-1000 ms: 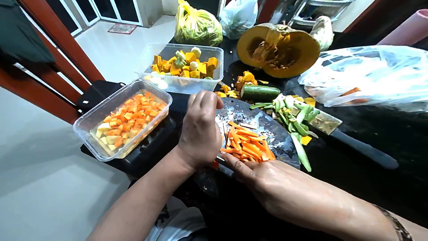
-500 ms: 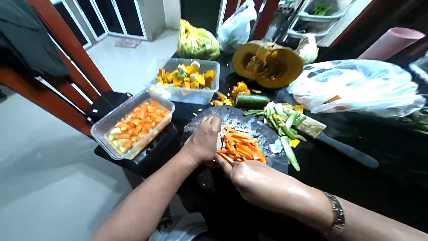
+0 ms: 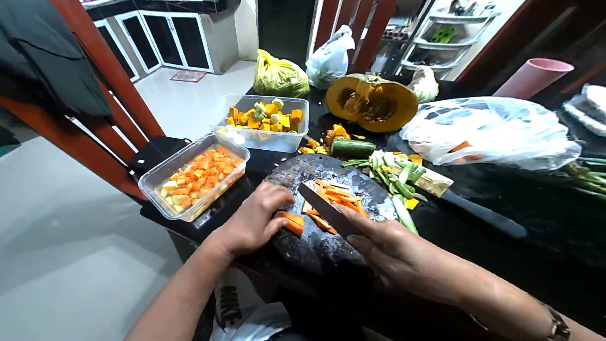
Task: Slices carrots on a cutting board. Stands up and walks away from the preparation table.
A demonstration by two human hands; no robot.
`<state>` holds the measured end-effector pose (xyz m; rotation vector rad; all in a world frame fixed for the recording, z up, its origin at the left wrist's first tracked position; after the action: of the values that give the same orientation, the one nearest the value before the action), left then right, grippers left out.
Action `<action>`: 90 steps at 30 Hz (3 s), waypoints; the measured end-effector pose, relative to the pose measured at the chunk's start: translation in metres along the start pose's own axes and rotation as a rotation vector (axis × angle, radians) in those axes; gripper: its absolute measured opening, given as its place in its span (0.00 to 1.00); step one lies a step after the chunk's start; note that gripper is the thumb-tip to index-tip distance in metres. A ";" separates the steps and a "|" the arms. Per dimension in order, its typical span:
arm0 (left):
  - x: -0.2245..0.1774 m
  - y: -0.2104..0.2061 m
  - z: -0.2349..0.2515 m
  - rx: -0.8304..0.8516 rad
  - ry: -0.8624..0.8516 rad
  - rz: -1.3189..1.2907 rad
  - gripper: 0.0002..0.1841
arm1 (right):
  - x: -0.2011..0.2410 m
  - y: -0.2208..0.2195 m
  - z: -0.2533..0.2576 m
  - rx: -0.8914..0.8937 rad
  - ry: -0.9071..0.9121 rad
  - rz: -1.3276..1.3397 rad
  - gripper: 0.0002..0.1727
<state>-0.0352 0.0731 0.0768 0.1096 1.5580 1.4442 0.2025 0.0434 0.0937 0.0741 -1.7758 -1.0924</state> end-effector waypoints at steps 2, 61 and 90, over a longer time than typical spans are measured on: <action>0.003 -0.012 -0.001 0.054 0.001 -0.025 0.13 | 0.001 -0.006 -0.004 0.013 -0.057 0.036 0.31; -0.021 -0.063 -0.036 -0.596 0.160 0.070 0.04 | 0.030 -0.052 0.025 0.107 -0.049 -0.495 0.32; -0.040 -0.078 -0.010 -0.519 -0.125 0.506 0.16 | 0.006 0.053 -0.012 -0.420 0.318 -0.019 0.26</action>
<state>0.0199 0.0180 0.0348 0.2928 1.0487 2.1520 0.2307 0.0636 0.1355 0.0081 -1.2420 -1.3640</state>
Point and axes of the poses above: each hand's wrist, its own z-axis towards the middle knuckle, its own y-axis out of the back of the hand, x = y × z, the point moved 4 cm from there along z, towards the middle knuckle, and after that the axes turned 11 degrees about x, right-handed, at the moved point
